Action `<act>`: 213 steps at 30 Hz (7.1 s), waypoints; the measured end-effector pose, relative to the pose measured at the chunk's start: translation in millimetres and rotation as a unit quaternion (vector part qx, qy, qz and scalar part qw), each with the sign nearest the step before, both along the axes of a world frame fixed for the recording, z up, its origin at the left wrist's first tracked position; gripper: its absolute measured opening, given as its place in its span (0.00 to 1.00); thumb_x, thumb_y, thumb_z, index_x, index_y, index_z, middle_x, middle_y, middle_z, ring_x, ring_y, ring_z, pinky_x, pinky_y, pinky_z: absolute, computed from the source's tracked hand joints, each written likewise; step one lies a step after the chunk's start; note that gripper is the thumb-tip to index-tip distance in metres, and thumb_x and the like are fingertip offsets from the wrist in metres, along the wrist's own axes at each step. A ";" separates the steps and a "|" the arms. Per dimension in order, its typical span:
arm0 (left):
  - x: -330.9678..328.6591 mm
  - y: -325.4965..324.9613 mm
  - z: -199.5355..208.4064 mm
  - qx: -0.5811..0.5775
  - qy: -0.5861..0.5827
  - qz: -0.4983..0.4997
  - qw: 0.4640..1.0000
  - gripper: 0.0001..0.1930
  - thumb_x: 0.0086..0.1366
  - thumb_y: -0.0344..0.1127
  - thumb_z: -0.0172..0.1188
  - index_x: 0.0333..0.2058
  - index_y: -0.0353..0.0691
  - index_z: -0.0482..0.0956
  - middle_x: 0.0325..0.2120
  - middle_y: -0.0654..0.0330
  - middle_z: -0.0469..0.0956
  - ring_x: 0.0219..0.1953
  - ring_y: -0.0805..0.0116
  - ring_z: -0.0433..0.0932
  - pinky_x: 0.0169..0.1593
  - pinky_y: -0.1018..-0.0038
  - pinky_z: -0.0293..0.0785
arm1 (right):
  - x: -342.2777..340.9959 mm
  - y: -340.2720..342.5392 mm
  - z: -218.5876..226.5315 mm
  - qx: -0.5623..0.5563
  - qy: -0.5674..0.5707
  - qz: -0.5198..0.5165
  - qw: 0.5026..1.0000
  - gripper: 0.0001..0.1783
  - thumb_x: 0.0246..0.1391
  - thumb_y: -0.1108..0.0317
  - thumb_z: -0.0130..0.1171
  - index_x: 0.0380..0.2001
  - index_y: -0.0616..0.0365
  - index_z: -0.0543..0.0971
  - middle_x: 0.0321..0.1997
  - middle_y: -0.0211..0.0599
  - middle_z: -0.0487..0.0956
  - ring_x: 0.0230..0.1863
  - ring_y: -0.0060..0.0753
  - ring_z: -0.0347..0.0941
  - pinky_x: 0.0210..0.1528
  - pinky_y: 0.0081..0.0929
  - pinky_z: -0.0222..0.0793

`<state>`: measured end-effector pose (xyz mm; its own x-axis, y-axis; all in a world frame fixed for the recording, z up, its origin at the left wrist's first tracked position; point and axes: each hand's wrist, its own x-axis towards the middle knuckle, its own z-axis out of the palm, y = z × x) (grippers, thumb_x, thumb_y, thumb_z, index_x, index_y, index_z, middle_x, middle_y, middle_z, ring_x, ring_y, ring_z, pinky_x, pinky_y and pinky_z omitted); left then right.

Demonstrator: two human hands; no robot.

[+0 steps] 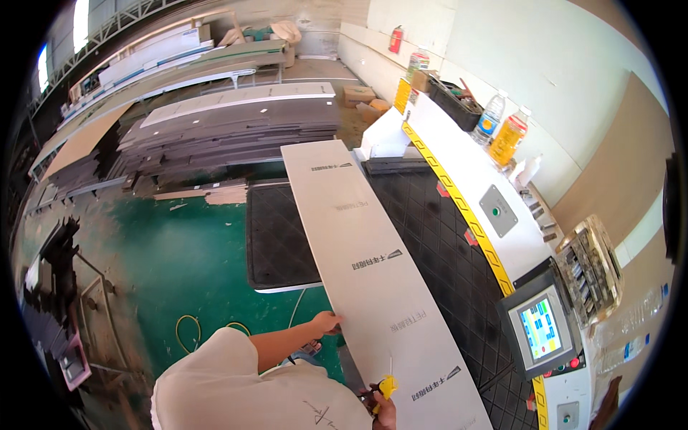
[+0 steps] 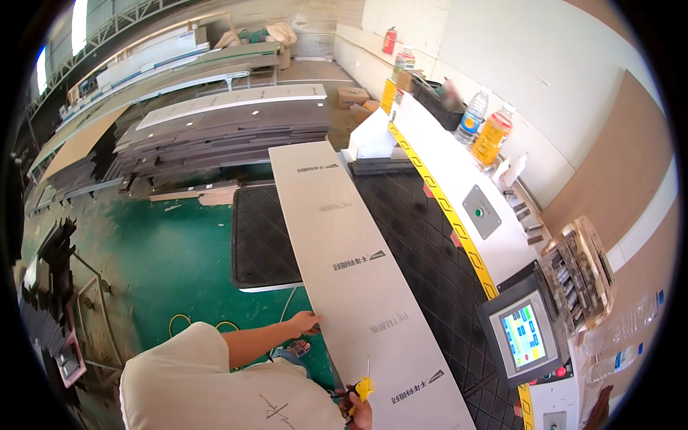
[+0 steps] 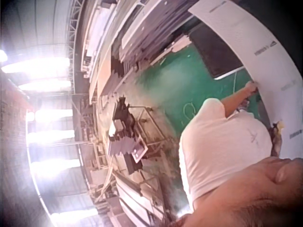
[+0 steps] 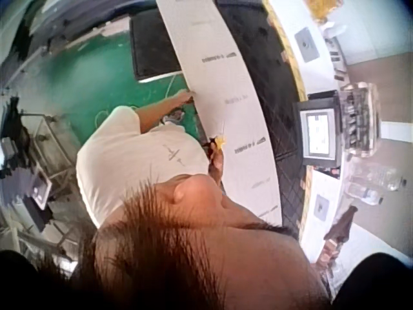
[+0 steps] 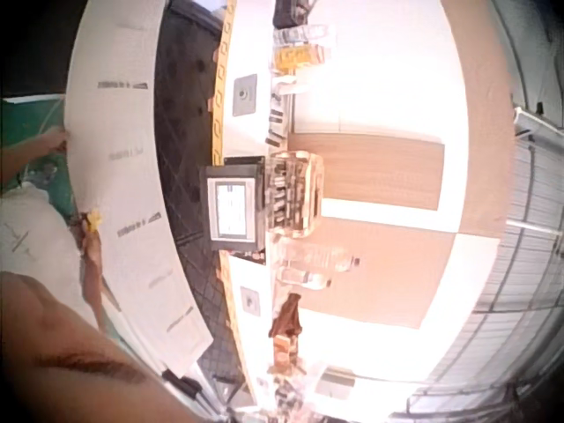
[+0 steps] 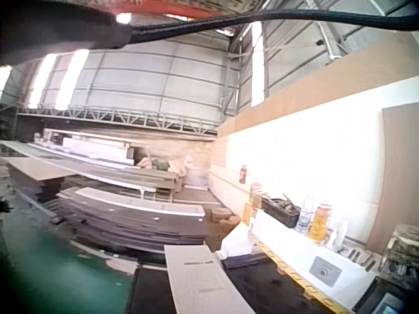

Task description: The person uses a yellow air blower to remove dust from large white panels in a workshop. They repeatedly pick up panels, blow air along the surfaces, and wipe them with a cloth. The person stacks the cleaned panels on a nearby rack.

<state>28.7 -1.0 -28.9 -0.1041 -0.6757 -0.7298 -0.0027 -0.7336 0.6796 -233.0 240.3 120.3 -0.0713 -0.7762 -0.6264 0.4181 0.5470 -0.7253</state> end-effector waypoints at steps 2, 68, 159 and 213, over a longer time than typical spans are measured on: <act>-0.3 -0.7 -6.7 -0.004 0.002 -0.054 0.999 0.25 0.70 0.53 0.62 0.56 0.39 0.77 0.49 0.57 0.81 0.49 0.64 0.83 0.51 0.67 0.78 | -13.5 6.4 -28.5 -0.043 -0.064 0.011 0.997 0.08 0.63 0.57 0.60 0.37 0.48 0.78 0.29 0.22 0.73 0.32 0.19 0.65 0.34 0.21 0.60; 451.7 -520.7 -11.6 -0.338 -0.427 0.236 0.805 0.16 0.68 0.46 0.58 0.39 0.38 0.83 0.32 0.53 0.84 0.35 0.49 0.83 0.42 0.57 0.78 | 332.1 -441.5 21.9 -0.019 0.037 0.144 0.989 0.18 0.74 0.52 0.44 0.47 0.57 0.70 0.30 0.34 0.75 0.28 0.27 0.74 0.24 0.21 0.62; -151.7 99.9 44.7 -0.722 -0.170 -0.629 0.233 0.48 0.52 0.23 0.59 0.73 0.46 0.53 0.74 0.43 0.45 0.76 0.42 0.43 0.76 0.50 0.40 | 491.1 187.8 -231.4 0.384 -0.063 -0.567 0.726 0.21 0.53 0.69 0.60 0.52 0.56 0.80 0.45 0.48 0.83 0.44 0.49 0.82 0.42 0.42 0.80; -174.5 104.3 42.9 -0.682 -0.102 -0.692 0.214 0.46 0.48 0.27 0.62 0.69 0.40 0.56 0.73 0.42 0.47 0.76 0.40 0.42 0.75 0.45 0.39 | 530.4 170.1 -270.9 0.482 0.025 -0.508 0.713 0.21 0.40 0.63 0.67 0.41 0.56 0.87 0.42 0.49 0.86 0.42 0.48 0.84 0.45 0.39 0.79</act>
